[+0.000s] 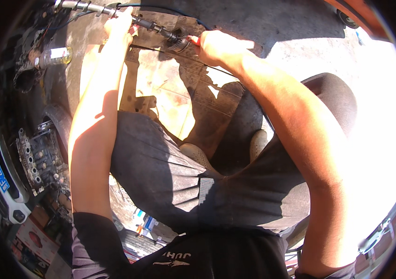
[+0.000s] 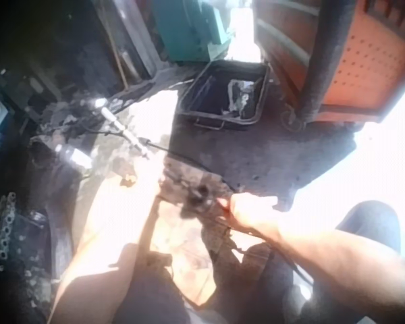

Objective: The person cleans a camshaft with a red-handled tool, applies lubricant from a spray bottle, and attempts to fit the camshaft into an engine block. The person handles the camshaft and engine block by hand.

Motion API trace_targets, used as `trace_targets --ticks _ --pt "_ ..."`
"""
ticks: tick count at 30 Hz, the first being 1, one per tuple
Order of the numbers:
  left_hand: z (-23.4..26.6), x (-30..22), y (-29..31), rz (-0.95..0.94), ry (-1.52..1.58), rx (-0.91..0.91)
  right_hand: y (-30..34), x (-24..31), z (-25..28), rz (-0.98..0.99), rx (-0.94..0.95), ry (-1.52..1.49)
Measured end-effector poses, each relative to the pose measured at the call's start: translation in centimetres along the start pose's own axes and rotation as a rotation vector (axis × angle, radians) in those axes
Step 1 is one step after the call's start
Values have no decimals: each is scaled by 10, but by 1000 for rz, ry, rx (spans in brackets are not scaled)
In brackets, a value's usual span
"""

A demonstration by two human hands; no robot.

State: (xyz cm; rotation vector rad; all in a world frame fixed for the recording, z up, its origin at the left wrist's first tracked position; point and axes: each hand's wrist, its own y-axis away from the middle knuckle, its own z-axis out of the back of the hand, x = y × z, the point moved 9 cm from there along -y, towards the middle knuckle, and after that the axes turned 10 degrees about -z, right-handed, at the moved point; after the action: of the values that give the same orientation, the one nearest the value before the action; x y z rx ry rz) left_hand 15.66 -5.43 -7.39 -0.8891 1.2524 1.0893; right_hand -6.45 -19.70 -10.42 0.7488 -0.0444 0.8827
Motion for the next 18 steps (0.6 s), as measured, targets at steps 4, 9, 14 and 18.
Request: trace_targets --ticks 4,9,14,18 --pt "-2 -1 5 -1 -28 4 -1 -1 2 -2 -25 -34" --pt "-6 5 3 107 287 315 -7 -9 -3 -10 23 -57" --pt "16 34 -22 101 298 249 -2 -1 -7 -26 150 -133" --pt "22 55 -45 74 269 270 -2 -1 -9 -41 163 -142"
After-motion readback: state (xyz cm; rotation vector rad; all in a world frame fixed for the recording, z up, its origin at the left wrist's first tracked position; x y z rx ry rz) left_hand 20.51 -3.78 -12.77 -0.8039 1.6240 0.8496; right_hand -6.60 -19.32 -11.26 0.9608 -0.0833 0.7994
